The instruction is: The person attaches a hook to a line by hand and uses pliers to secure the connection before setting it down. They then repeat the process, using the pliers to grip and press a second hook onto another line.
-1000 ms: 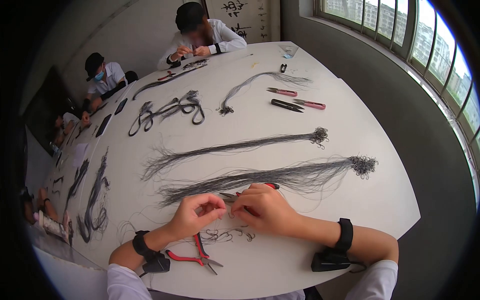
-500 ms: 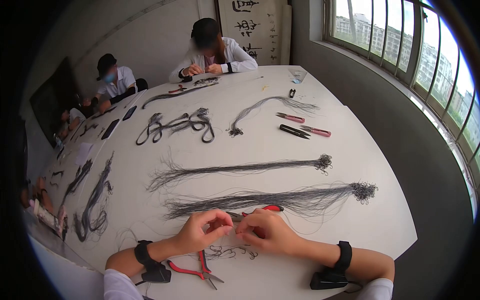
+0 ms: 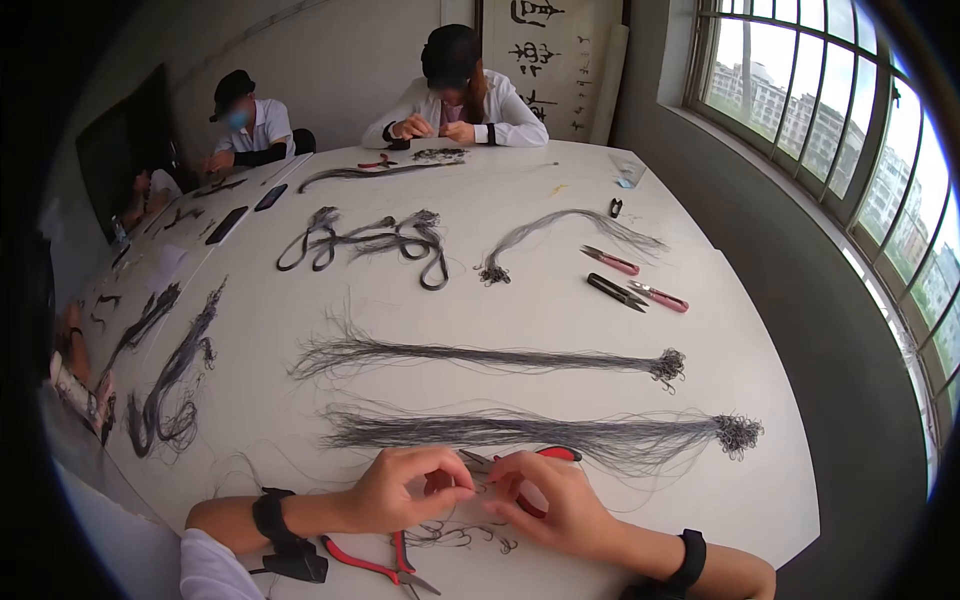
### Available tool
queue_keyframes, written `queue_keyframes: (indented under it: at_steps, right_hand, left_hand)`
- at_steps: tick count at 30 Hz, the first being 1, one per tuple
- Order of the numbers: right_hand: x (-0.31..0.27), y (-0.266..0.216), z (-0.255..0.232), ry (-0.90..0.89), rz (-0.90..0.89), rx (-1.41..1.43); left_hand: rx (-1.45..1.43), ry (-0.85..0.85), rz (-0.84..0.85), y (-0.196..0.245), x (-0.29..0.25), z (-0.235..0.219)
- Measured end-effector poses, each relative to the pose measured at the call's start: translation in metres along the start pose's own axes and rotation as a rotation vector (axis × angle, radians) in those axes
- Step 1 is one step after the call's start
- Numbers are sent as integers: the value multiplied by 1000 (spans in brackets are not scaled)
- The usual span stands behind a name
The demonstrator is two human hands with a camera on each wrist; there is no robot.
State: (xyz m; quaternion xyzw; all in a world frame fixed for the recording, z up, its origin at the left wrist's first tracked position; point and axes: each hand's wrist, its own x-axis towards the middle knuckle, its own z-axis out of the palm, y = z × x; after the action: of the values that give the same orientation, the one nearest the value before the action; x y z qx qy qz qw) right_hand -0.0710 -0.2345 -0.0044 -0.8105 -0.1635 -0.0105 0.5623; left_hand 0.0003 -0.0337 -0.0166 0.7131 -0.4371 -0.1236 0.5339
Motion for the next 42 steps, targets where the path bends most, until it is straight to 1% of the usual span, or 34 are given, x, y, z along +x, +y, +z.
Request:
queue_keyframes:
  at_steps: [1, 2, 4, 5, 7, 8, 10, 11, 13, 14, 16, 19, 21, 25, 29, 34, 38, 40, 42]
  right_hand:
    - [1, 1, 0, 58, -155, -216]
    - [2, 2, 0, 43, -144, -215]
    - [1, 6, 0, 38, -325, -536]
    - [2, 7, 1, 20, -309, -527]
    - [4, 6, 4, 65, -409, -524]
    - [3, 5, 5, 47, -393, -517]
    - [3, 2, 5, 30, -304, -449]
    - [2, 1, 5, 18, -297, -449]
    - [1, 0, 3, -3, -140, -316]
    - [1, 0, 3, -10, -138, -319]
    - [0, 0, 3, 1, -52, -219]
    - [2, -2, 4, -14, -68, -233]
    - [1, -2, 4, -30, -64, -232]
    - [2, -1, 3, -69, -67, -218]
    - [1, 0, 3, -71, -69, -223]
    - [1, 2, 3, -68, -141, -286]
    - [0, 3, 6, -37, -153, -324]
    - [0, 2, 6, -13, -217, -401]
    - [1, 1, 7, -10, -230, -416]
  left_hand:
    - [-28, 15, -2, 1, 1, 0]
    - [-57, 29, -6, 1, 1, -1]
    - [-49, 18, 2, 3, 2, -2]
    - [-30, -3, 19, 3, 3, -3]
    - [-51, -4, 6, 2, 3, -3]
    - [-52, -10, 17, 1, 3, -2]
    - [-64, -1, 34, -2, 3, -1]
    - [-68, -1, 37, -2, 2, -1]
    - [-74, 4, 44, -2, 2, -2]
    - [-72, 1, 24, -2, 2, -2]
    - [-73, 2, 5, -3, 2, -3]
    - [-99, -3, 5, -3, 1, -3]
    - [-93, 7, 43, -2, 2, -3]
    - [-89, 17, 67, -4, 2, -2]
    - [-89, 12, 77, -5, 1, -3]
    - [-105, 1, 78, -4, 1, -2]
    - [-134, -20, 49, -3, 1, -3]
    - [-150, -22, 36, -3, 1, -3]
    - [-131, -31, 22, -2, 0, -3]
